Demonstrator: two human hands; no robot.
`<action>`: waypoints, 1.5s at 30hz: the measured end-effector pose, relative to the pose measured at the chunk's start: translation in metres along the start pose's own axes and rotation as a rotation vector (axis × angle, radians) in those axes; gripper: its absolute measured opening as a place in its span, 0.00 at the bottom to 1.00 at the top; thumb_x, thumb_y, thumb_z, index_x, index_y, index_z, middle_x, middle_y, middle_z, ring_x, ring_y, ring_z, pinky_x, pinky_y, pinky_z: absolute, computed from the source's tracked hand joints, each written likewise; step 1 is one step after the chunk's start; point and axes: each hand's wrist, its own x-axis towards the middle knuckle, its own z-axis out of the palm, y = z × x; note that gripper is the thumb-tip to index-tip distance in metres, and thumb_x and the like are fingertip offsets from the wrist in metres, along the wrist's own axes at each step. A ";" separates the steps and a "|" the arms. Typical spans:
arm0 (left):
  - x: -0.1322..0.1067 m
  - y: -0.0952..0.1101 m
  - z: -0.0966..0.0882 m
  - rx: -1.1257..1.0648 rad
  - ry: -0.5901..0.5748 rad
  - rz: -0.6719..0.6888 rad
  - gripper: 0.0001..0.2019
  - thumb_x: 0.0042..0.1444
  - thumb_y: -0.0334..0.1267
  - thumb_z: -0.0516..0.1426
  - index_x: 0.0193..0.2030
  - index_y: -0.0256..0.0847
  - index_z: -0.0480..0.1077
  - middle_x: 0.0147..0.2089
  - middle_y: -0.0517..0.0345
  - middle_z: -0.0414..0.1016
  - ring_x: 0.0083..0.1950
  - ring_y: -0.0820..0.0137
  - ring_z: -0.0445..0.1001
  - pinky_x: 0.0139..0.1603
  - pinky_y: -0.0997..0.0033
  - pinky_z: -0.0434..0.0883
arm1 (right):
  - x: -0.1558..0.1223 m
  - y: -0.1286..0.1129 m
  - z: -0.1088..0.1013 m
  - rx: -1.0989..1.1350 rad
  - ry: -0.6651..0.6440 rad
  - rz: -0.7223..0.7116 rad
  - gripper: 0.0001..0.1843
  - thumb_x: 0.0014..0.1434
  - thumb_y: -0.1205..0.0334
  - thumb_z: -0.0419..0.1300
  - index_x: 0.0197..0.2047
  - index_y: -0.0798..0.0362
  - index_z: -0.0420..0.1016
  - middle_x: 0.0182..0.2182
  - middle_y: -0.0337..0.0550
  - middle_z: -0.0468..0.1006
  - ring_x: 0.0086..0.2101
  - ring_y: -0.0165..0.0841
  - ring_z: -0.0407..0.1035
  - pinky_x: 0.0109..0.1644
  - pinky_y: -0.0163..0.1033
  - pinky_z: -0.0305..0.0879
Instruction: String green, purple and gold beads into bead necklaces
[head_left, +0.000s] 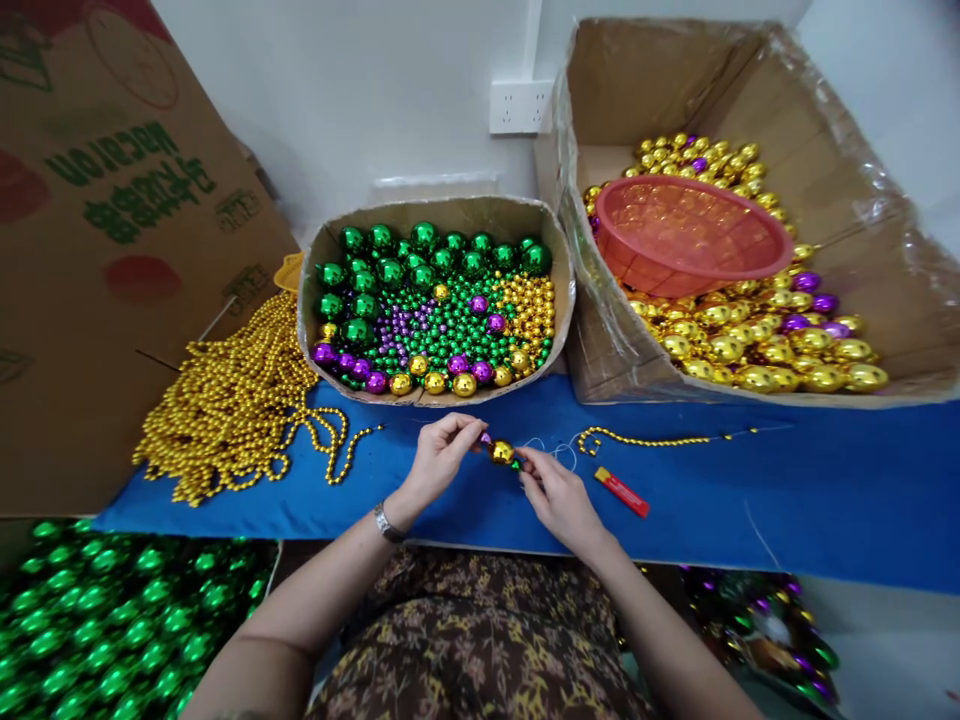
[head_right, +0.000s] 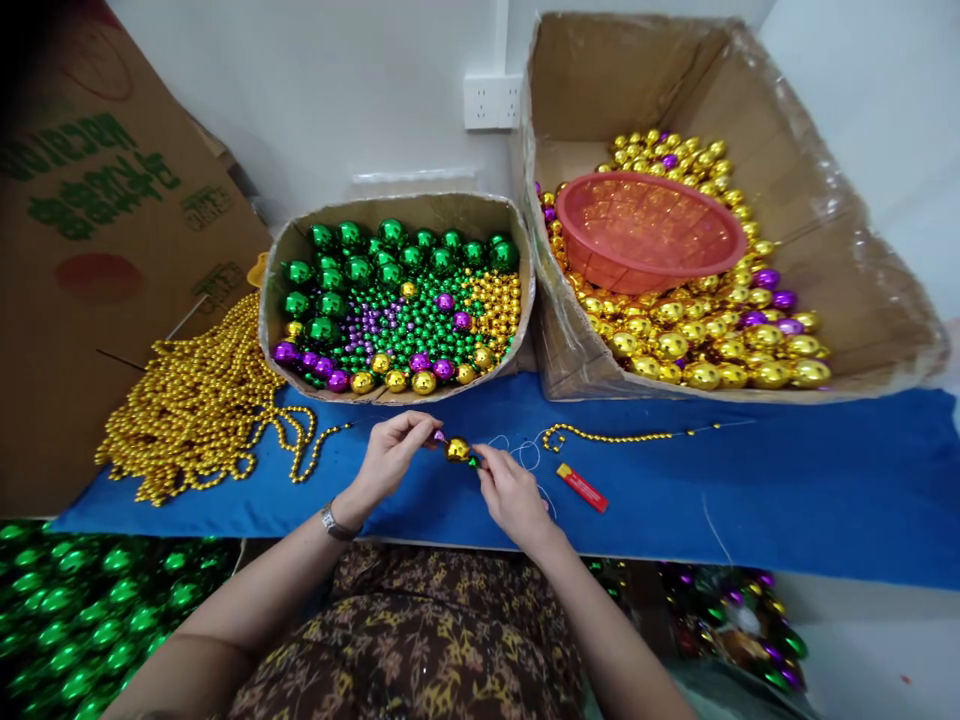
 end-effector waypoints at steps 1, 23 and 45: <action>0.001 0.001 0.000 0.022 0.000 0.030 0.12 0.56 0.46 0.59 0.32 0.39 0.76 0.31 0.56 0.77 0.30 0.72 0.73 0.33 0.72 0.71 | 0.000 0.001 0.000 0.003 -0.010 -0.003 0.17 0.65 0.67 0.49 0.56 0.53 0.66 0.39 0.47 0.78 0.38 0.34 0.76 0.43 0.39 0.74; 0.057 0.072 -0.068 0.874 0.000 0.426 0.18 0.65 0.46 0.49 0.46 0.37 0.75 0.46 0.47 0.77 0.49 0.61 0.73 0.52 0.59 0.69 | 0.029 -0.020 -0.009 -0.030 0.104 -0.028 0.15 0.70 0.60 0.46 0.45 0.52 0.73 0.30 0.42 0.80 0.28 0.30 0.76 0.32 0.31 0.71; 0.041 0.054 -0.058 -0.665 0.055 -0.225 0.12 0.57 0.45 0.57 0.42 0.40 0.72 0.45 0.52 0.76 0.44 0.66 0.75 0.42 0.66 0.78 | 0.026 -0.047 -0.017 -0.005 0.177 -0.154 0.13 0.67 0.66 0.49 0.49 0.53 0.73 0.38 0.45 0.82 0.38 0.33 0.78 0.43 0.36 0.74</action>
